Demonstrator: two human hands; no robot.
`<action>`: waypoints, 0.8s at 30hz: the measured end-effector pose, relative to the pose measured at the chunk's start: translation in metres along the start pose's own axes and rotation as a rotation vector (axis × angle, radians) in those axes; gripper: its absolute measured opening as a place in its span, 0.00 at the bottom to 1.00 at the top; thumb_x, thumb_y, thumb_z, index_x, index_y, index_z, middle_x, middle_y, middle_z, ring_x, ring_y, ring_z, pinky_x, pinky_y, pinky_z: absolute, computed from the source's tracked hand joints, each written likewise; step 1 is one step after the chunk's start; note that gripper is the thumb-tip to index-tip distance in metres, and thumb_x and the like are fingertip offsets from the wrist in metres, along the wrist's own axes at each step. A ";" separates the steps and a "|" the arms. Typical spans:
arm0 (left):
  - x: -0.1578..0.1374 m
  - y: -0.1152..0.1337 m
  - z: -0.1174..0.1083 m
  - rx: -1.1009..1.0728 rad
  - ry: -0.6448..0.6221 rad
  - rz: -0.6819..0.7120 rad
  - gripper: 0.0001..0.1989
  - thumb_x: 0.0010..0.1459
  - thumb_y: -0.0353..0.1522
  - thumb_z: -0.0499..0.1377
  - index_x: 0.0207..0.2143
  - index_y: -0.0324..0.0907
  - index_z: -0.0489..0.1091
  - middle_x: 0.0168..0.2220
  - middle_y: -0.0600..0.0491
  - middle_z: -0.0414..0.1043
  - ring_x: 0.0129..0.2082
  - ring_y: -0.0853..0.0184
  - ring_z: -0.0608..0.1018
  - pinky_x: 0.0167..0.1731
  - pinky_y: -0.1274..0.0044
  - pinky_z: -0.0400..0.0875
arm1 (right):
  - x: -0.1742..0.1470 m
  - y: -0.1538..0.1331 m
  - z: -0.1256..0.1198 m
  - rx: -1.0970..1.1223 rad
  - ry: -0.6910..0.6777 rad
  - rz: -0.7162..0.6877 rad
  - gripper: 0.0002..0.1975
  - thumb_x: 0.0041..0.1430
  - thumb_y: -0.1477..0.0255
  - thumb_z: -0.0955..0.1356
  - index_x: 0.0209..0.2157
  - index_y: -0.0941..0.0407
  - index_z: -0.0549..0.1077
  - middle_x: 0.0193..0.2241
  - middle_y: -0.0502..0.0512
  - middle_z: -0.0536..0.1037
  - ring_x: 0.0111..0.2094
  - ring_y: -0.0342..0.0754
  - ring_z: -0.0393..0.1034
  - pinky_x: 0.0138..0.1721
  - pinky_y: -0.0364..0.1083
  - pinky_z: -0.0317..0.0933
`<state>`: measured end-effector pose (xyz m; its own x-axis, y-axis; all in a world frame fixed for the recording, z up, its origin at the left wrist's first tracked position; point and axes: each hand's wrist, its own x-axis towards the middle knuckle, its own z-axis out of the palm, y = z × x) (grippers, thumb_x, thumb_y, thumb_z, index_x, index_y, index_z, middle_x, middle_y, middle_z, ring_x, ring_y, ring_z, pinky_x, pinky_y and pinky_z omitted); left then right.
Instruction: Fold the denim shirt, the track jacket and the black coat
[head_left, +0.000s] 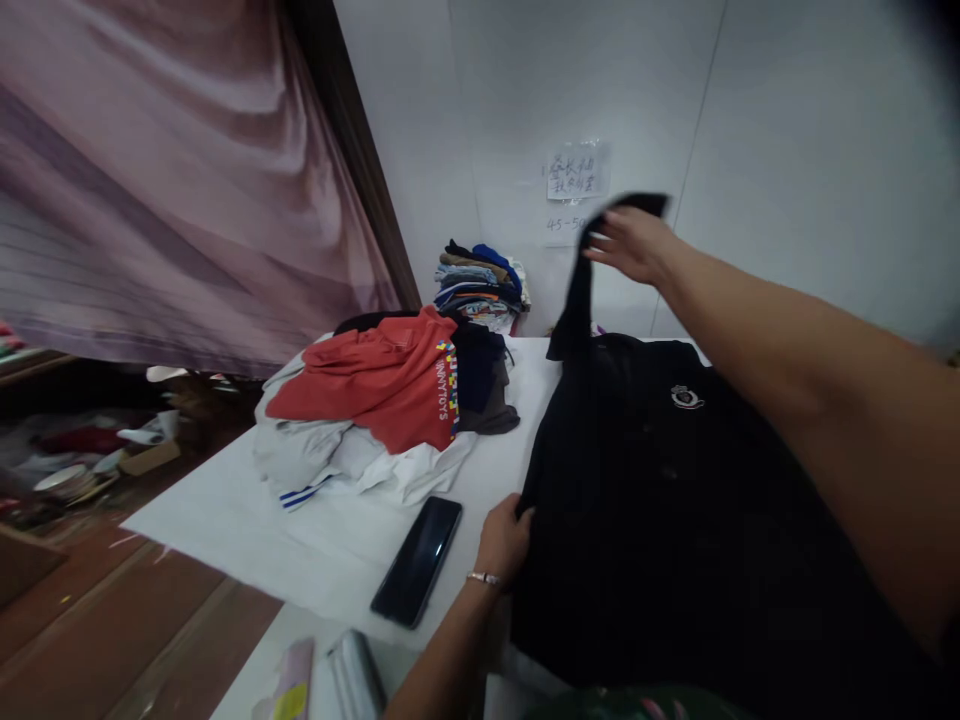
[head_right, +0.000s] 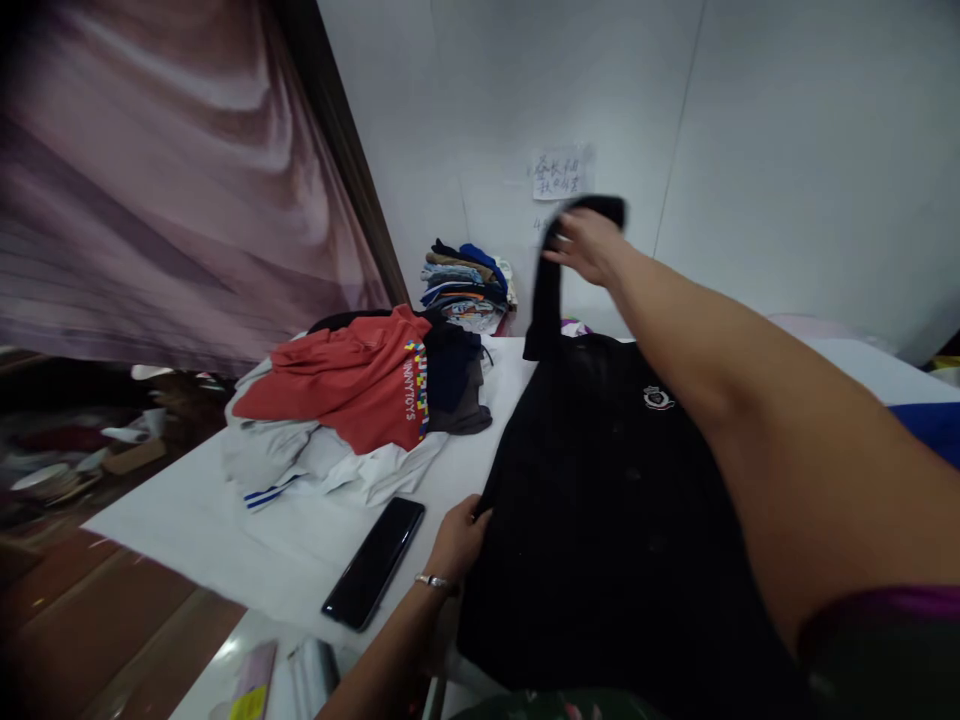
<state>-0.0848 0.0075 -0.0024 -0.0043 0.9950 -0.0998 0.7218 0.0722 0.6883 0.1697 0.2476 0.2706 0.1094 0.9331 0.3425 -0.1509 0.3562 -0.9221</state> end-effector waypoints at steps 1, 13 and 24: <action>0.000 -0.005 -0.003 -0.003 0.010 -0.016 0.07 0.58 0.30 0.53 0.36 0.41 0.71 0.35 0.50 0.76 0.37 0.65 0.76 0.36 0.78 0.64 | 0.002 -0.009 0.035 0.000 -0.134 -0.006 0.07 0.62 0.73 0.63 0.43 0.57 0.65 0.44 0.57 0.72 0.45 0.46 0.69 0.43 0.54 0.66; -0.011 -0.037 -0.033 -0.276 0.038 -0.199 0.17 0.60 0.42 0.51 0.41 0.40 0.70 0.33 0.50 0.77 0.23 0.70 0.76 0.27 0.79 0.67 | -0.132 0.061 0.063 -0.481 -0.755 0.051 0.14 0.56 0.70 0.68 0.44 0.59 0.73 0.38 0.59 0.78 0.36 0.48 0.74 0.39 0.51 0.70; 0.003 -0.002 -0.018 -0.032 0.063 0.022 0.13 0.58 0.30 0.52 0.44 0.40 0.69 0.43 0.47 0.76 0.43 0.64 0.76 0.43 0.75 0.67 | -0.304 0.184 -0.040 -1.072 -0.822 -0.002 0.31 0.60 0.55 0.60 0.61 0.57 0.61 0.64 0.63 0.51 0.65 0.56 0.39 0.62 0.62 0.37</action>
<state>-0.0985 0.0115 0.0093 -0.0329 0.9987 -0.0395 0.6997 0.0513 0.7126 0.1476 0.0280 -0.0105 -0.5637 0.8260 0.0034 0.7248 0.4966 -0.4775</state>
